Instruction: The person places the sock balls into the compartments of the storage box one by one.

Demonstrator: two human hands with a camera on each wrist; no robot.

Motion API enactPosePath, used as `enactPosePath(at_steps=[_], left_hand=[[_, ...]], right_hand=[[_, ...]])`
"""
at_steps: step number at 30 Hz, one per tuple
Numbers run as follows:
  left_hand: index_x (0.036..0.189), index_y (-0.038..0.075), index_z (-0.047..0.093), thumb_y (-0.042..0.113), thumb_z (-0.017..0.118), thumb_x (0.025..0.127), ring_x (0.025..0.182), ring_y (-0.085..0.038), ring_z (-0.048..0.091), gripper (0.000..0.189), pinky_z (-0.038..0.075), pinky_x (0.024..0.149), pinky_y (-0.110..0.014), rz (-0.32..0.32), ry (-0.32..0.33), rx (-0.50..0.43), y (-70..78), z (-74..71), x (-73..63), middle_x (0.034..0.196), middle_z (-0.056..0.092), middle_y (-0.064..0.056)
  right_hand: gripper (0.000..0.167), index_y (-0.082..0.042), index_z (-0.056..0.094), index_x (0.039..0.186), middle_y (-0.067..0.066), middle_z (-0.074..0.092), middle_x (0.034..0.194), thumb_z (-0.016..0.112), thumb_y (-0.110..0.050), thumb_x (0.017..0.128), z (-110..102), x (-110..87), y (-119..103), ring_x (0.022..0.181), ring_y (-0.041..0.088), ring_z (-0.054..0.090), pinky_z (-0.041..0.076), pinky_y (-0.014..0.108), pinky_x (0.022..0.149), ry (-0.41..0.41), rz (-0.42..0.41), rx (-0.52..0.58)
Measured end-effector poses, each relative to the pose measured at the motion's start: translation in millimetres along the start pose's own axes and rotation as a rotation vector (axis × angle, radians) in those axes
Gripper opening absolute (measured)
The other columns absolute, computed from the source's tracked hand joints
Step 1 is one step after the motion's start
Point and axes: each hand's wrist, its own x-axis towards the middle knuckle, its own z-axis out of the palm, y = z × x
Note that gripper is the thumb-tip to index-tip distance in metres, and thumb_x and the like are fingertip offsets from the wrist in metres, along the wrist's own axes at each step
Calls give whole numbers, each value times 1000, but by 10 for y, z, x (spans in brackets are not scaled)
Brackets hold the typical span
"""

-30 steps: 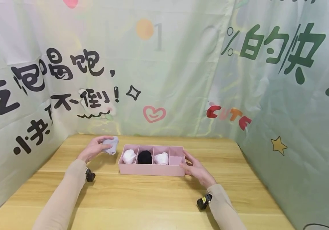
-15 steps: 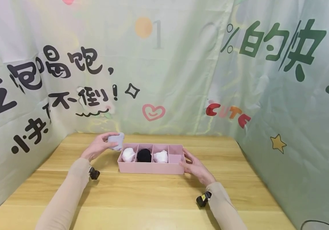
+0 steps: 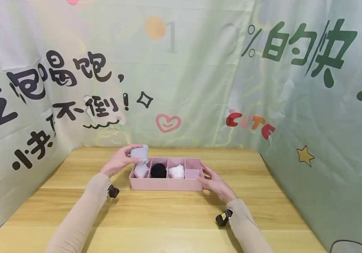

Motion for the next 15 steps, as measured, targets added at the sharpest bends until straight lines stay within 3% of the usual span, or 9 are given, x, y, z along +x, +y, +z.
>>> enactPosePath(at_steps=[8, 15], left_hand=[[137, 10, 54, 8, 81, 78, 99, -25, 63, 65, 56, 83, -42, 2, -22, 36, 32, 196, 9, 125, 58, -23], [135, 12, 56, 8, 81, 79, 93, -25, 65, 61, 59, 76, -41, 34, 46, 63, 11, 352, 8, 118, 60, -25]], right_hand=[[78, -23, 15, 159, 20, 11, 163, 63, -19, 97, -5, -21, 9, 143, 42, 30, 51, 40, 98, -4, -6, -6], [77, -23, 15, 159, 20, 12, 163, 61, -19, 97, -7, -24, 14, 137, 38, 40, 51, 40, 98, 5, -9, -15]])
